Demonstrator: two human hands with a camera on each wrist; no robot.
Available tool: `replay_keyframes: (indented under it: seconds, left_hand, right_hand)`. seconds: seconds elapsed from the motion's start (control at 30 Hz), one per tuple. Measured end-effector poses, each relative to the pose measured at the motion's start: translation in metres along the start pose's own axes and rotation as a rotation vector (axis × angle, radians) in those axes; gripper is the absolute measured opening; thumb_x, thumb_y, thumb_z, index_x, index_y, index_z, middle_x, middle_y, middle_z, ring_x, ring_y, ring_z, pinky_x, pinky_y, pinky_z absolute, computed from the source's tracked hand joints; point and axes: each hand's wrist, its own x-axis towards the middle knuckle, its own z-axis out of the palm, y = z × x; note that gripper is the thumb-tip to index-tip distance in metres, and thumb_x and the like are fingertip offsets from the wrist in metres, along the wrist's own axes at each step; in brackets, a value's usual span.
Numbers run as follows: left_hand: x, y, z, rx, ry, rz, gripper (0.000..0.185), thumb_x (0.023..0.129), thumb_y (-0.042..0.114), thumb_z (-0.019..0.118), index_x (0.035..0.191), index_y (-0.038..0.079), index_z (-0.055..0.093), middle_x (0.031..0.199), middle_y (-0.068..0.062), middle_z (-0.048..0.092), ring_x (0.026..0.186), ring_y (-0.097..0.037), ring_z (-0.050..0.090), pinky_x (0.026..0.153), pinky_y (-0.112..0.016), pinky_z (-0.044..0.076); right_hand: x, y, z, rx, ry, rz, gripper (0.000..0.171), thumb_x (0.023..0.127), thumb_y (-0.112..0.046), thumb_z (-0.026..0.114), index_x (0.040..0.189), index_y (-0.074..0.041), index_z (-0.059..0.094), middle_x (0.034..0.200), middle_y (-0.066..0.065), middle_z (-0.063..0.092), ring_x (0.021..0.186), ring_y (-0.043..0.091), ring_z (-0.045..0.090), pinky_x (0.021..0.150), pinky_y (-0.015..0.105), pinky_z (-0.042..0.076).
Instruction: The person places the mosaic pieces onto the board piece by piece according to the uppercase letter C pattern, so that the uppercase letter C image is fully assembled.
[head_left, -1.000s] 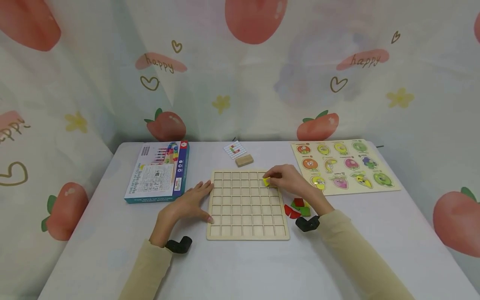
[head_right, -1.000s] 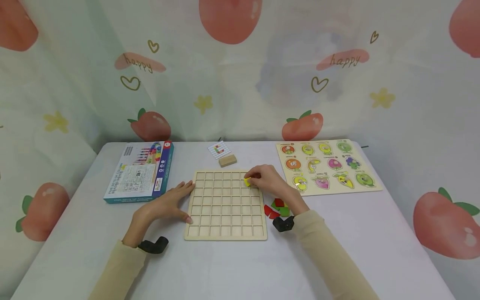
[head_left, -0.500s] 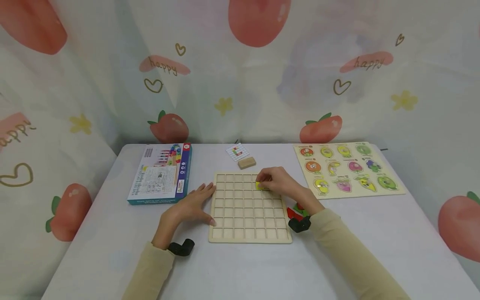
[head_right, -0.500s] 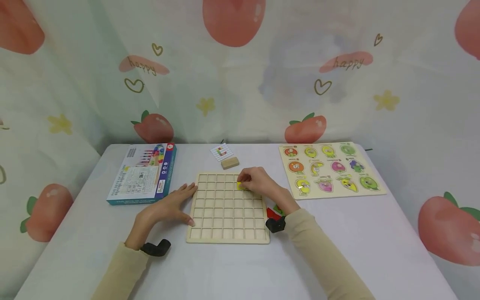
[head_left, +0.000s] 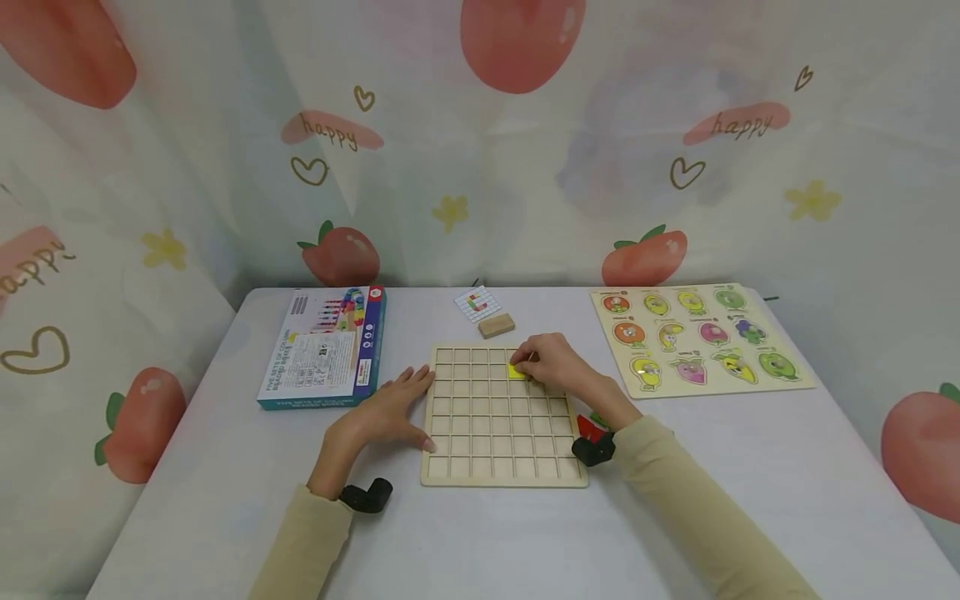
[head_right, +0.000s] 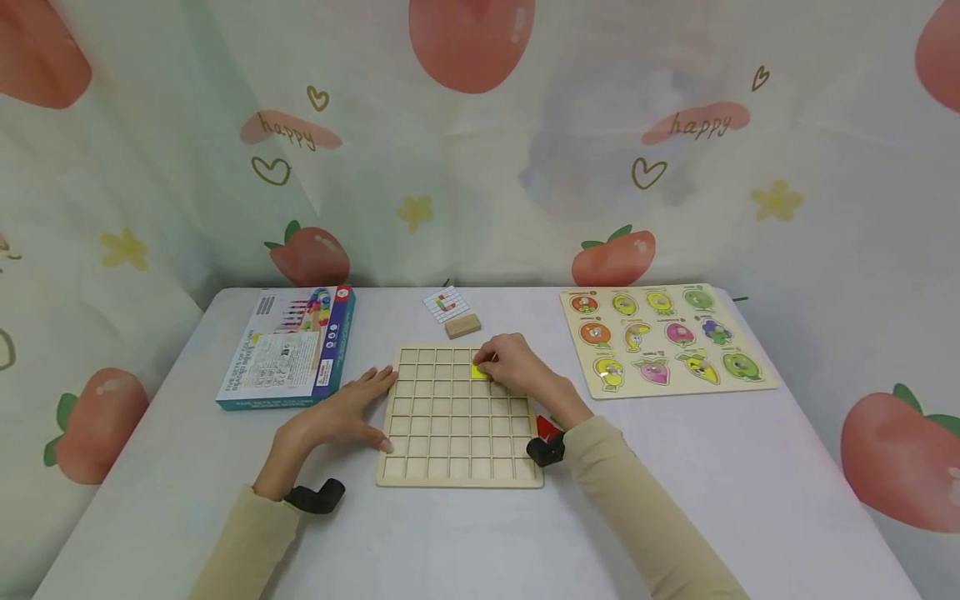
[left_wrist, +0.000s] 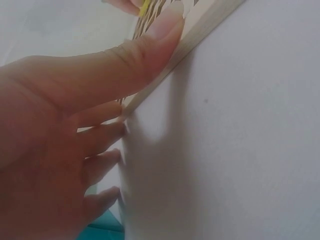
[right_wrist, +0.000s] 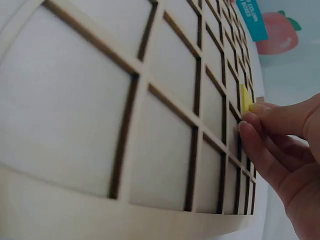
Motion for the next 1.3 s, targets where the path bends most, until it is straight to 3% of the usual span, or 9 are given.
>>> replay_keyframes:
  seconds: [0.3,0.73,1.13,1.3]
  left_hand:
    - [-0.001,0.001,-0.001,0.001,0.005,0.005,0.108,0.069,0.037,0.087,0.155,0.015,0.025,0.164,-0.002,0.015,0.153,-0.028,0.005,0.125,-0.050,0.008]
    - [0.000,0.001,0.001,-0.003,0.008,0.003,0.108,0.069,0.036,0.087,0.155,0.015,0.024,0.164,-0.002,0.015,0.153,-0.028,0.005,0.124,-0.050,0.009]
    - [-0.001,0.001,0.001,-0.007,0.010,0.001,0.107,0.070,0.036,0.086,0.155,0.016,0.024,0.164,-0.002,0.015,0.153,-0.027,0.005,0.124,-0.050,0.009]
    - [-0.001,0.002,0.001,0.005,0.014,-0.006,0.108,0.069,0.037,0.086,0.155,0.016,0.024,0.164,-0.001,0.015,0.154,-0.026,0.005,0.125,-0.049,0.008]
  right_hand:
    - [-0.007,0.001,-0.006,0.028,0.020,0.013,0.010,0.087,-0.014,0.071,0.097,-0.011,0.074,0.089,0.002,0.073,0.074,0.010,0.062,0.072,0.027,0.051]
    - [-0.041,0.014,-0.026,0.068,0.004,0.055,0.016,0.090,-0.017,0.068,0.104,-0.011,0.073,0.096,0.002,0.072,0.080,0.015,0.058,0.073,0.026,0.050]
    - [-0.075,0.035,-0.041,0.090,-0.032,0.083,0.018,0.090,-0.019,0.069,0.106,-0.012,0.073,0.096,0.001,0.071,0.076,0.016,0.055,0.060,0.020,0.048]
    - [-0.088,0.044,-0.047,0.093,-0.066,0.114,0.017,0.090,-0.018,0.068,0.106,-0.014,0.072,0.096,0.001,0.071,0.076,0.017,0.055,0.060,0.021,0.049]
